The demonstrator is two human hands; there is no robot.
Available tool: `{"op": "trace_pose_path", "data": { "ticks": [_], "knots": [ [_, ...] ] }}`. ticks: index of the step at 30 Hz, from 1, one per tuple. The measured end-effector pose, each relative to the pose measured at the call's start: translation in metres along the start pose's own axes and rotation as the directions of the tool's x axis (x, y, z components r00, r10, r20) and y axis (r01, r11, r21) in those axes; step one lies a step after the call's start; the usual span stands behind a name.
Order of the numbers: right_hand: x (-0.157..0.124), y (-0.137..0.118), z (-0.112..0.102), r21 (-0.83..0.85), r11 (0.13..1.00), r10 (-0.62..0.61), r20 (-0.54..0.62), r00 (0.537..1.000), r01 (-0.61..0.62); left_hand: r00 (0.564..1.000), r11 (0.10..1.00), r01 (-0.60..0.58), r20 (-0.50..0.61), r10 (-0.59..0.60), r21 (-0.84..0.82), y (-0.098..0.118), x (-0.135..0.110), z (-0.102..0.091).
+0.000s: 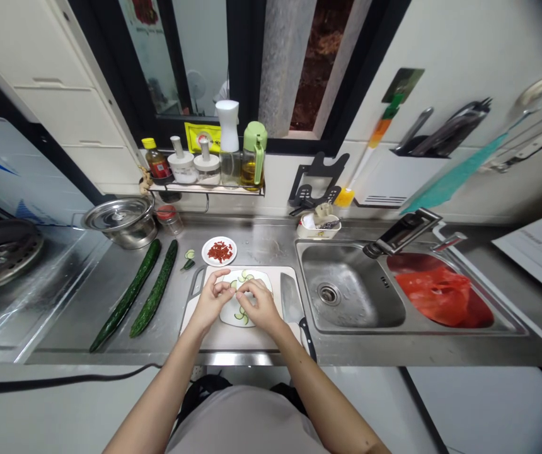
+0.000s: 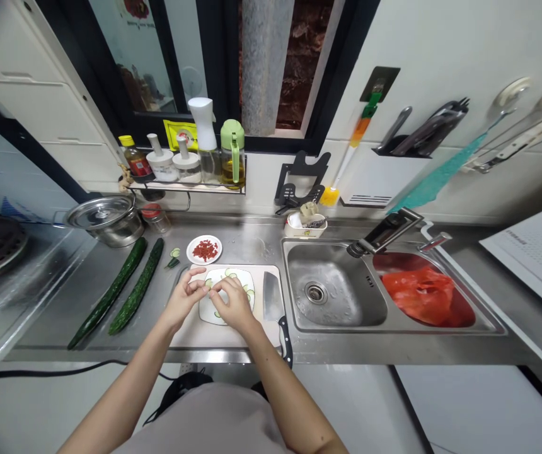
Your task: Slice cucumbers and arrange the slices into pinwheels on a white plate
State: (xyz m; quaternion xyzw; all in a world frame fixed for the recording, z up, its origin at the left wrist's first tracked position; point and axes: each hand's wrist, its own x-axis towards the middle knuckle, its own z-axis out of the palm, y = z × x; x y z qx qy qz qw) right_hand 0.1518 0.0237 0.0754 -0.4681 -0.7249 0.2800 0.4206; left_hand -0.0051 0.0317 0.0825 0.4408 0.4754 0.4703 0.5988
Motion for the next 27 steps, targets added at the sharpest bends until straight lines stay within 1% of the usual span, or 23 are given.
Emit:
{"op": "trace_pose_path", "data": {
  "ticks": [4,9,14,18,23,27],
  "knots": [
    [0.0,0.0,0.007,0.068,0.996,0.058,-0.017,0.998,-0.057,0.995,0.99,-0.08,-0.047,0.086,0.115,-0.001,-0.005,0.006],
    [-0.003,0.002,0.017,0.187,0.96,0.216,-0.021,0.976,-0.208,0.983,0.969,-0.123,-0.108,0.149,0.216,-0.002,-0.01,0.01],
    [-0.007,0.003,0.021,0.274,0.919,0.292,0.008,0.956,-0.283,0.989,0.968,-0.085,-0.1,0.112,0.236,-0.009,-0.011,0.006],
    [-0.009,0.008,0.023,0.383,0.853,0.364,0.053,0.93,-0.356,0.995,0.972,-0.043,-0.081,0.063,0.233,-0.018,-0.01,0.0],
    [-0.012,0.016,0.029,0.45,0.795,0.421,0.073,0.904,-0.406,0.992,0.972,-0.064,-0.096,0.088,0.224,-0.028,-0.01,-0.003],
    [-0.014,0.024,0.032,0.456,0.751,0.471,0.136,0.872,-0.477,0.992,0.97,-0.074,-0.083,0.096,0.231,-0.036,-0.012,-0.006]
  ]
}}
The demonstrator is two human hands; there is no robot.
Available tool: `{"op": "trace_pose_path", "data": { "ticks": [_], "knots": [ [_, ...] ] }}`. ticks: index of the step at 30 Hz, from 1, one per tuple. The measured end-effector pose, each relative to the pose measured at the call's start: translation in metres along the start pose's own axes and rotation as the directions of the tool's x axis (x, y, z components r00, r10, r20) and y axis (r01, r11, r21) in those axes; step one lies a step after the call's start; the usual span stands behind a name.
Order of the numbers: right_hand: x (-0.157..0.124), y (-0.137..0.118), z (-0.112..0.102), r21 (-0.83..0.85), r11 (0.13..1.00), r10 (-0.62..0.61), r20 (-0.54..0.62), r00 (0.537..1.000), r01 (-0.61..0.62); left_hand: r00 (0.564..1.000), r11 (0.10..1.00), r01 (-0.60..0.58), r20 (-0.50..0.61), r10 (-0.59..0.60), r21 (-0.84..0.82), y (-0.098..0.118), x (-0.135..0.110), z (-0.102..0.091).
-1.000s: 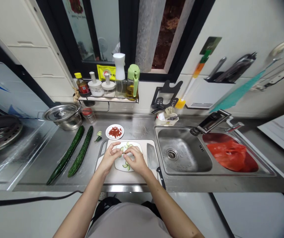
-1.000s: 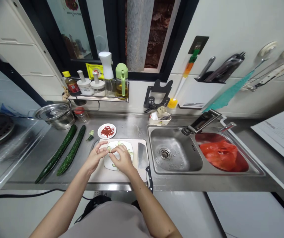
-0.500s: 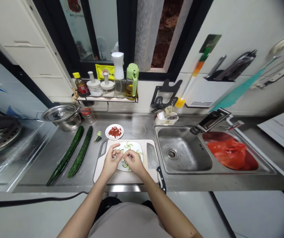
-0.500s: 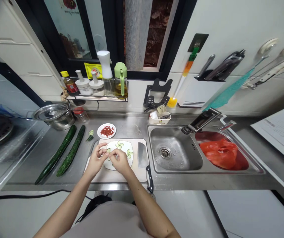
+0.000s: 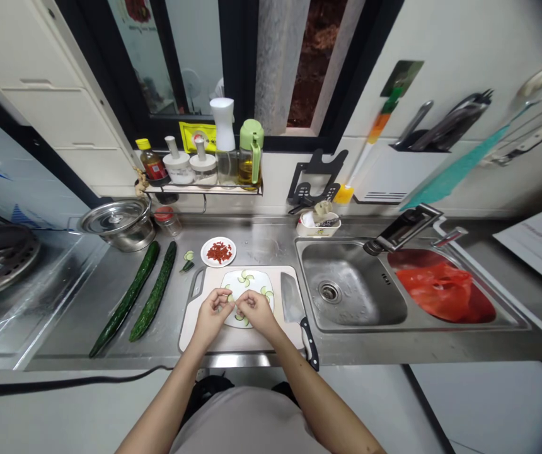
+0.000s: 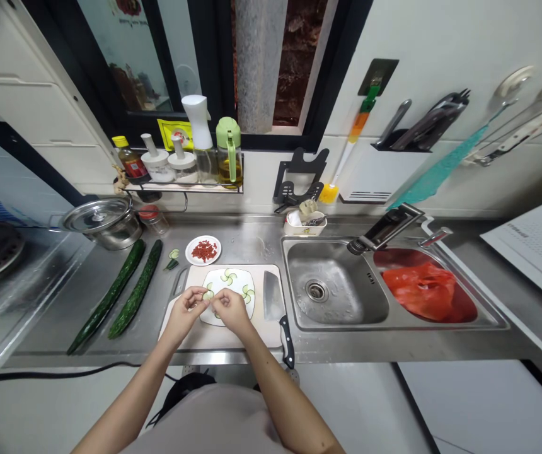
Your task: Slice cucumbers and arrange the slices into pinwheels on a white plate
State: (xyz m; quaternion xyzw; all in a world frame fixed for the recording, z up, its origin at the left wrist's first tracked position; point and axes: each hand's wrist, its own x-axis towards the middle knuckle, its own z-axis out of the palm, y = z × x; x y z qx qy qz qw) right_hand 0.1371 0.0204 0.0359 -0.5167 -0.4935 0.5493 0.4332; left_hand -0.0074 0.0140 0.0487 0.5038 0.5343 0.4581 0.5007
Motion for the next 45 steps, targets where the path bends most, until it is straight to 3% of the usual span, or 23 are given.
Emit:
{"op": "trace_pose_path", "data": {
  "ticks": [9,14,19,32,38,45],
  "knots": [
    [0.003,0.018,-0.006,-0.193,0.981,0.001,0.037,0.999,0.006,0.999,0.998,0.033,-0.034,-0.031,0.048,-0.028,-0.002,-0.004],
    [0.016,0.03,-0.005,-0.379,0.925,0.015,-0.003,1.0,-0.015,0.994,0.976,0.037,-0.109,-0.013,0.216,-0.045,0.007,-0.008],
    [0.035,0.033,-0.001,-0.496,0.867,0.051,-0.008,0.999,-0.049,0.985,0.923,0.115,-0.163,-0.058,0.366,-0.057,0.021,-0.011],
    [0.065,0.03,0.014,-0.764,0.638,0.119,-0.022,0.993,-0.094,0.968,0.693,0.244,-0.207,-0.138,0.678,-0.055,0.047,-0.009],
    [0.069,0.033,0.016,-0.839,0.538,0.127,-0.014,0.992,-0.081,0.975,0.658,0.218,-0.19,-0.114,0.721,-0.06,0.053,-0.007],
    [0.071,0.036,0.021,-0.877,0.478,0.124,0.001,0.992,-0.059,0.984,0.635,0.171,-0.166,-0.068,0.753,-0.062,0.054,-0.007]
  ]
}}
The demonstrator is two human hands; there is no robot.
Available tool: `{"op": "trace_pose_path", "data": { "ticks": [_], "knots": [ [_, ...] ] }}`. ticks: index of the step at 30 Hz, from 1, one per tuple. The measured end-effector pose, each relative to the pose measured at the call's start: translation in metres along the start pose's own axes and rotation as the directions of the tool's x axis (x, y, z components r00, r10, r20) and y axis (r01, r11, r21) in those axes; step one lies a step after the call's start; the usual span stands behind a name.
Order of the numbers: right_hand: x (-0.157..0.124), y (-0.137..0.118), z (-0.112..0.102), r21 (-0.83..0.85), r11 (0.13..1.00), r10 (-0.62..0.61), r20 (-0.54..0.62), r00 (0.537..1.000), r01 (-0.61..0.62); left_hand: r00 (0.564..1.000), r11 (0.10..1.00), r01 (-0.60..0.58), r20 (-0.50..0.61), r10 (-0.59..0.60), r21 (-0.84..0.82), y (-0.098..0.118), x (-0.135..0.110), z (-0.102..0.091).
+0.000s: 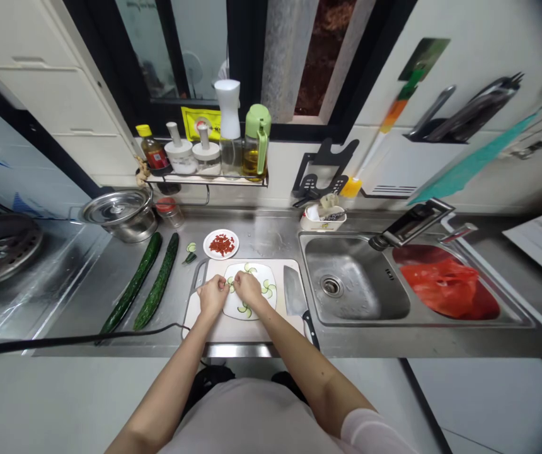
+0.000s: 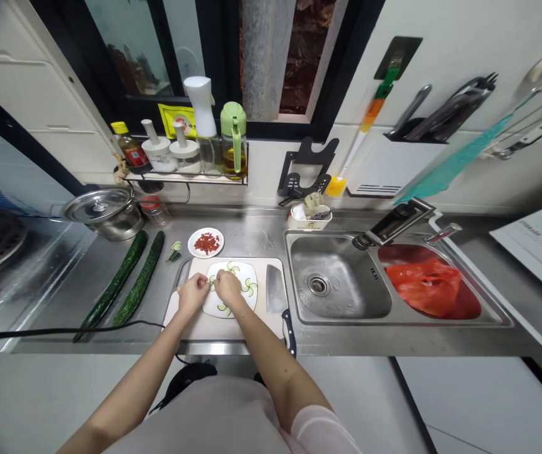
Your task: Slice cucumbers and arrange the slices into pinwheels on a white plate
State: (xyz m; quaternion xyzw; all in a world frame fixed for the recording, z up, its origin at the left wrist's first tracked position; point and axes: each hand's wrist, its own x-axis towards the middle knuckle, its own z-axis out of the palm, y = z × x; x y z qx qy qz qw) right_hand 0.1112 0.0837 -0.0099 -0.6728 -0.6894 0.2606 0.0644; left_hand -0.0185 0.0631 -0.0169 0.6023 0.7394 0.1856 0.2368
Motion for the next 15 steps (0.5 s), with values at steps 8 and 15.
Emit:
{"op": "trace_pose_path", "data": {
  "ticks": [8,15],
  "knots": [
    [0.0005,-0.0023,0.0019,-0.095,0.995,-0.03,0.003,1.0,0.03,0.999,0.998,-0.037,-0.018,0.038,0.054,-0.0006,0.0026,0.0037],
    [0.0003,-0.0022,0.0028,-0.111,0.993,-0.04,-0.002,0.999,0.04,1.0,0.995,-0.015,-0.011,0.016,0.096,0.0014,-0.0006,-0.0009]
  ]
}}
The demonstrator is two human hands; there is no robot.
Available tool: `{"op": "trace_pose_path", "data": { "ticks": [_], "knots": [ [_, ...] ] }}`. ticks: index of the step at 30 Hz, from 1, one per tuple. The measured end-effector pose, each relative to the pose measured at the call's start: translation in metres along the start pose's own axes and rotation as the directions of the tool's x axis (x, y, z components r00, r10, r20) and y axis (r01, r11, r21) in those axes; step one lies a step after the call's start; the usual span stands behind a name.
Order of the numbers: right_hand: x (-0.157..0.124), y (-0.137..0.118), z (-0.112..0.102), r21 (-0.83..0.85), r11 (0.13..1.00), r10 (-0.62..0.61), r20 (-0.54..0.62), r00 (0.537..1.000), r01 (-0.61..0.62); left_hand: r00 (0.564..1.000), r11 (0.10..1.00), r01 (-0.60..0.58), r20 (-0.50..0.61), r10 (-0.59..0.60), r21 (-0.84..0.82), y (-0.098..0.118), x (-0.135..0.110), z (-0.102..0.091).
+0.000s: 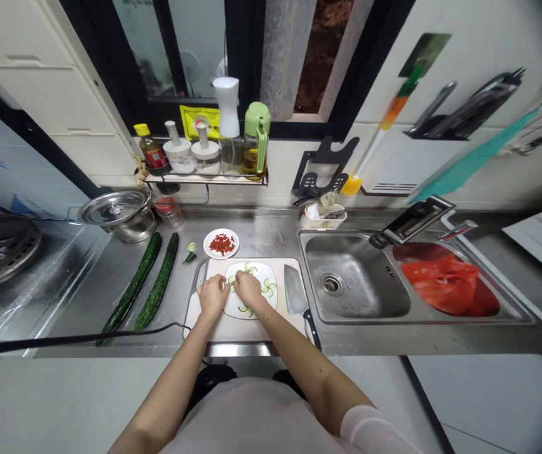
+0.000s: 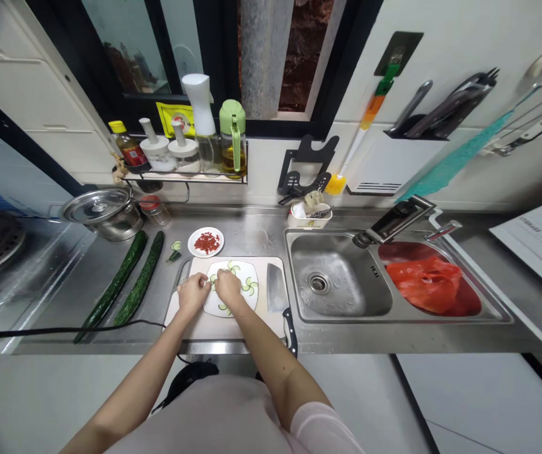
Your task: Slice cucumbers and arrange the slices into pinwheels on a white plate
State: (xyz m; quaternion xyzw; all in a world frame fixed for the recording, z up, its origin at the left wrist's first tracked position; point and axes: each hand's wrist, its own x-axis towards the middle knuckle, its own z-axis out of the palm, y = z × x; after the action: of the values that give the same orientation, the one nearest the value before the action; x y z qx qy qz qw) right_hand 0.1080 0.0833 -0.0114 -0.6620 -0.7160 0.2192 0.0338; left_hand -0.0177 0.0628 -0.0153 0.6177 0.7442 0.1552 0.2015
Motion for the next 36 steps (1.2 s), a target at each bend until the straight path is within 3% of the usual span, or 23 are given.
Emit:
{"op": "trace_pose_path", "data": {
  "ticks": [13,27,36],
  "knots": [
    [-0.001,-0.001,0.0,0.014,1.0,0.019,0.0,1.0,-0.019,0.998,0.999,-0.019,0.055,0.017,0.035,0.009,0.004,-0.002],
    [-0.002,-0.002,-0.003,0.003,1.0,0.019,0.017,1.0,-0.019,0.962,0.974,-0.206,0.202,0.184,0.094,0.008,0.015,-0.014],
    [-0.003,-0.003,-0.002,-0.004,1.0,0.012,0.013,1.0,-0.012,0.97,0.985,-0.094,0.237,0.058,0.145,0.013,0.029,-0.016]
  ]
}}
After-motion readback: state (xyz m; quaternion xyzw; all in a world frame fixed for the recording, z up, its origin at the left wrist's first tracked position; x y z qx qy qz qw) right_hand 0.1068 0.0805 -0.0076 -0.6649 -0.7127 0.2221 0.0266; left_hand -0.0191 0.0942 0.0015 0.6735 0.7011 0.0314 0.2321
